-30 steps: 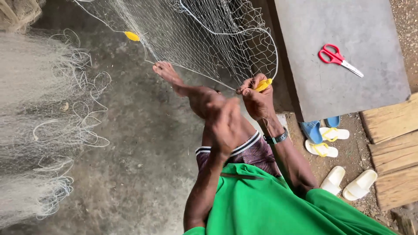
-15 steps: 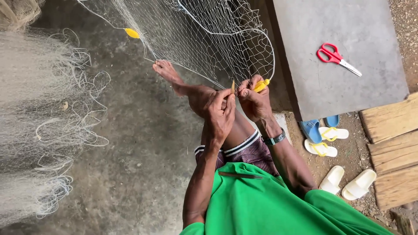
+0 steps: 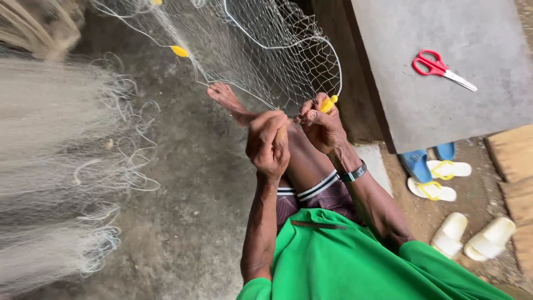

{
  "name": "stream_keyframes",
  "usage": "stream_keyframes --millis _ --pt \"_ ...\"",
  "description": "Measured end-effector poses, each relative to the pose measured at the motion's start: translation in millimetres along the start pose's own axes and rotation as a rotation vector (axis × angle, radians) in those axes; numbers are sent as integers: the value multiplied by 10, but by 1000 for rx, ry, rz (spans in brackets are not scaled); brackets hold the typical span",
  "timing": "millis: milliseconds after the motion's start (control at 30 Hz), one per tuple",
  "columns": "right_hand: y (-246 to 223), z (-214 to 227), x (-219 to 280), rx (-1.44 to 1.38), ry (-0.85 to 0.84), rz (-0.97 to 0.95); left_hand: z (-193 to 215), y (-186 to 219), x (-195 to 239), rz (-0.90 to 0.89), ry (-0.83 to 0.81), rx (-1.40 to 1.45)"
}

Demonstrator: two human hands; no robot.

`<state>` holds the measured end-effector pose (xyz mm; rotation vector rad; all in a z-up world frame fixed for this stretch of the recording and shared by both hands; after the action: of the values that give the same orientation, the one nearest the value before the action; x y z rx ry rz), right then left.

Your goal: The person sits on the ground and repairs a fishing net using a wooden needle and yellow thread. They repeatedly pull the thread through the mesh to mend holes in the net.

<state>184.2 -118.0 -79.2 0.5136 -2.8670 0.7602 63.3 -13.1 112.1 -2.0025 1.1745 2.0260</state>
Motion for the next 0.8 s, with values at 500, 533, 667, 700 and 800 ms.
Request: stream_keyframes --millis 500,533,667,700,800 --pt "250 64 81 -61 45 -93 1075 201 689 370 251 270" --pt "267 97 102 -57 48 -95 1108 225 797 375 254 268" --pt "308 255 160 48 49 -41 1113 149 1224 597 284 289" --pt "310 311 198 96 45 -4 1117 127 1336 667 295 253" --pt "320 430 267 112 36 17 1136 72 1497 689 271 193"
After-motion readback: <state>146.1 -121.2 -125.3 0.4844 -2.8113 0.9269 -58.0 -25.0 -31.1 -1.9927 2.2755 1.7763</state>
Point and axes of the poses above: each hand's wrist, its own x-axis away from the middle knuckle, its own z-axis out of the back of the hand, y = z × x, the point moved 9 cm from there along -x, towards the middle knuckle, and after that the axes turned 15 degrees about y, right-handed, at the moved point
